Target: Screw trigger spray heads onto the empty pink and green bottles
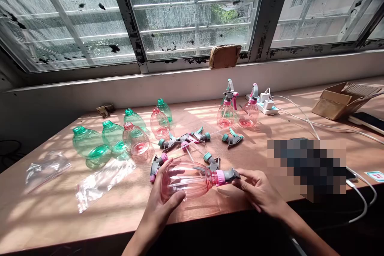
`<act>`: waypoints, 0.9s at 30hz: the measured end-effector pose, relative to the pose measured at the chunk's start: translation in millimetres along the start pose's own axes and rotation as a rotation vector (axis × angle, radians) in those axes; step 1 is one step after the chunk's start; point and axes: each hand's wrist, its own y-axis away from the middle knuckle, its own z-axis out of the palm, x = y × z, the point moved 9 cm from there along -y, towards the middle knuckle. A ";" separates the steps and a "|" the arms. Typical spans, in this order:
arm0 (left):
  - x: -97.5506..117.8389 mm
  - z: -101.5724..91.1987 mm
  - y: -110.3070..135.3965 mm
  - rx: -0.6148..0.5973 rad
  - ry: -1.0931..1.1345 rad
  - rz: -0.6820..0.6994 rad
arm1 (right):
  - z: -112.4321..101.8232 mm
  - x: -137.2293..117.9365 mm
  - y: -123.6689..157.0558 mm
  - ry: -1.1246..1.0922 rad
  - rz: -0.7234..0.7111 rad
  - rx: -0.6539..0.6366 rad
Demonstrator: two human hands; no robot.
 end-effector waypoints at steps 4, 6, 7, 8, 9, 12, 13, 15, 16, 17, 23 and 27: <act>6.3 2.6 5.4 0.023 0.011 0.008 | -4.5 -17.2 4.3 0.142 -0.168 0.056; 4.4 5.0 7.0 0.006 0.011 -0.021 | -6.1 -21.3 5.4 0.165 -0.197 0.081; 3.3 7.2 7.4 -0.013 0.012 -0.031 | -6.4 -21.8 5.3 0.166 -0.197 0.088; 2.3 9.7 7.4 -0.037 0.015 -0.037 | -6.9 -20.8 4.7 0.149 -0.187 0.092; 1.3 12.1 7.1 -0.061 0.019 -0.041 | -7.3 -18.2 3.8 0.110 -0.162 0.094; -2.1 15.0 4.8 -0.090 0.022 -0.040 | -8.4 -6.4 1.8 -0.051 -0.060 0.097; -3.1 14.0 3.9 -0.081 0.017 -0.037 | -9.5 -3.9 2.1 -0.077 -0.040 0.107; -4.6 11.1 2.6 -0.056 0.004 -0.030 | -13.6 -4.4 4.2 -0.091 -0.047 0.137; -5.1 9.9 2.3 -0.048 0.001 -0.029 | -14.8 -6.3 5.4 -0.111 -0.063 0.135; -5.3 9.1 2.3 -0.045 0.006 -0.029 | -15.2 -8.8 6.4 -0.140 -0.081 0.121; -1.0 7.5 3.1 -0.044 -0.004 -0.014 | -5.5 -18.8 4.7 -0.032 -0.170 -0.033; -1.2 5.7 2.7 -0.016 0.040 -0.039 | -1.2 -19.1 3.6 -0.089 -0.226 -0.056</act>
